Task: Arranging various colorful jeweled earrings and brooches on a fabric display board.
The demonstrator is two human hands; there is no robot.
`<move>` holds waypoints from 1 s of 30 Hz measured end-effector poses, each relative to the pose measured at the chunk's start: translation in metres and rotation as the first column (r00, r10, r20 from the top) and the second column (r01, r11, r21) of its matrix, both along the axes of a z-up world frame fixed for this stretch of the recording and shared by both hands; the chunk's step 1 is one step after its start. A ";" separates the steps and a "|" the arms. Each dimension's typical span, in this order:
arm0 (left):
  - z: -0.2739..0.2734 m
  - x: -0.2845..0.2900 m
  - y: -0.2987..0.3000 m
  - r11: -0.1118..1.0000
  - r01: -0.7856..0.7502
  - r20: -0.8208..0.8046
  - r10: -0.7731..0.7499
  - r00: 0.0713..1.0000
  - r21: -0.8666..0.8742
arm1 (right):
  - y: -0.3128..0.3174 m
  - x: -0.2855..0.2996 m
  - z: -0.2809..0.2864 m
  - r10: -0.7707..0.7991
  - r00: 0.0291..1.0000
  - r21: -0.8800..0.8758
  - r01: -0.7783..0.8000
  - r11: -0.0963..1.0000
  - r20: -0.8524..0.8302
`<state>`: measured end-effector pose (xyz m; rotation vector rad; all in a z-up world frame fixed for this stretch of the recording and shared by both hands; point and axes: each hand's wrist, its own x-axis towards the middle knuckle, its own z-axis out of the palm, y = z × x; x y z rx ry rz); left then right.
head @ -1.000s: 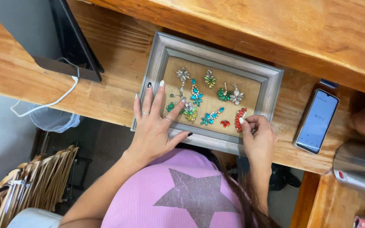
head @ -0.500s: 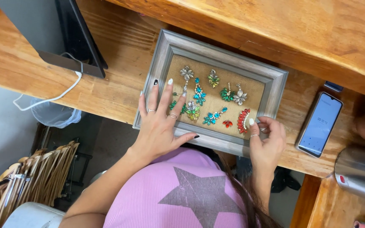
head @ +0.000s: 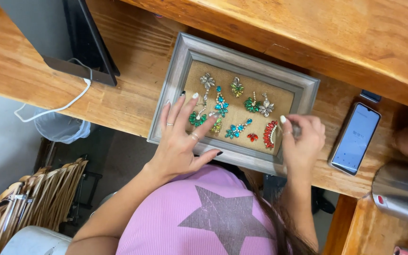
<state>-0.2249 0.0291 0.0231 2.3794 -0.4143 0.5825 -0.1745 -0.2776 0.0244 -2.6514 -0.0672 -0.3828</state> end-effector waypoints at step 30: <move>0.007 -0.005 0.006 0.995 -0.008 0.201 0.027 0.979 -0.099 | 0.008 0.079 -0.008 -0.069 0.965 -0.030 0.063 0.998 -0.252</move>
